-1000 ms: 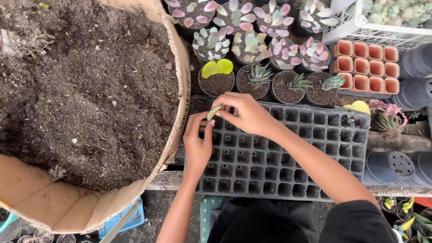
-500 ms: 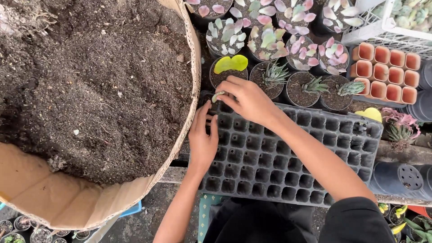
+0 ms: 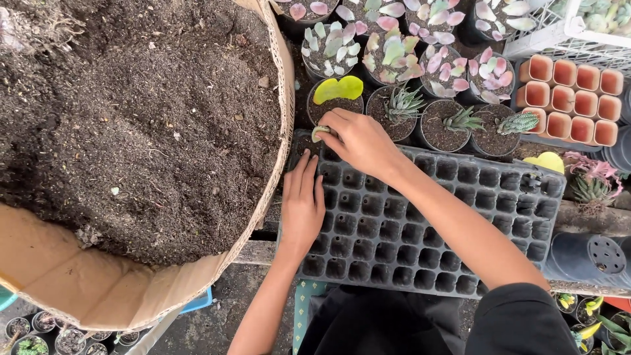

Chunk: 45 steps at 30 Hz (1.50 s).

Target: The person plants a small succulent into a black pot, then fills a multi-cell seedling tray with soil and places a succulent leaf into one cell. The person uses hands to handle soil, pots, and leaves throughout.

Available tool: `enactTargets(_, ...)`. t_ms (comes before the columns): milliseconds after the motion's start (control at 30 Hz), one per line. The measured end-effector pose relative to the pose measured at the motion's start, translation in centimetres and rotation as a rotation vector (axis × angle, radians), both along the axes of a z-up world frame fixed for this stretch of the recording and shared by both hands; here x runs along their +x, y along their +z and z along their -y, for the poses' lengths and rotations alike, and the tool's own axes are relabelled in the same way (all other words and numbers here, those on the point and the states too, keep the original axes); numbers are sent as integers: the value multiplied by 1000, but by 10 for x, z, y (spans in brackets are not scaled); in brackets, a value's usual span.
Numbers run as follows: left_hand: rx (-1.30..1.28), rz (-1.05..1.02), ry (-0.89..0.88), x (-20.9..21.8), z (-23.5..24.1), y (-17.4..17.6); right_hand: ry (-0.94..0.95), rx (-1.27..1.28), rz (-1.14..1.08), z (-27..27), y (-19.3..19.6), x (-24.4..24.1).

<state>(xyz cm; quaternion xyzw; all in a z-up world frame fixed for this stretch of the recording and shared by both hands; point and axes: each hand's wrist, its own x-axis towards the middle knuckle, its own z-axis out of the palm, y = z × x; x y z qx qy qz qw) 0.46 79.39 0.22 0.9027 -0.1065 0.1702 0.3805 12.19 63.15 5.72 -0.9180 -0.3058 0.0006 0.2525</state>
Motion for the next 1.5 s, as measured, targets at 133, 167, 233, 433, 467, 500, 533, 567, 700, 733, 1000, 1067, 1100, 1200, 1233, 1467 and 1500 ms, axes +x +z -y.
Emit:
enactTargets(133,11,14,-14,0,0,-6,1,-24,54,-4,-14,5)
enactTargets(167,22,24,-12,0,-1,-8,13,-60,85,-5,-17,5)
enactTargets(233,33,30,-5,-1,-1,-12,29,-95,114,-6,-24,5)
enactTargets(433,19,43,-12,1,-1,-18,44,-124,116,-9,-33,8)
enactTargets(467,34,50,-14,1,-1,-19,51,-128,107,-9,-32,8)
enactTargets(500,49,57,-17,0,-2,-21,57,-132,99,-10,-30,7)
enactTargets(533,48,57,-17,0,-2,-20,57,-133,98,-10,-30,7)
enactTargets(567,58,62,-19,0,-2,-20,62,-160,118,-11,-31,7)
enactTargets(700,61,88,2,-2,0,-25,38,-195,180,-15,-31,6)
enactTargets(733,61,87,3,-3,0,-27,39,-195,179,-15,-32,5)
enactTargets(1000,273,142,265,-18,5,-42,-37,-185,159,-15,-23,-1)
enactTargets(1067,285,125,279,-20,5,-36,-44,-181,145,-15,-29,-2)
enactTargets(1100,297,108,294,-21,4,-33,-48,-177,133,-16,-32,-2)
enactTargets(1200,274,96,291,-21,6,-42,-60,-174,142,-17,-39,-1)
enactTargets(1233,275,97,294,-21,6,-43,-57,-173,143,-18,-39,-1)
enactTargets(1467,267,103,284,-21,5,-48,-72,-235,131,-21,-38,-5)
enactTargets(1500,261,103,283,-21,5,-49,-64,-250,133,-21,-38,-5)
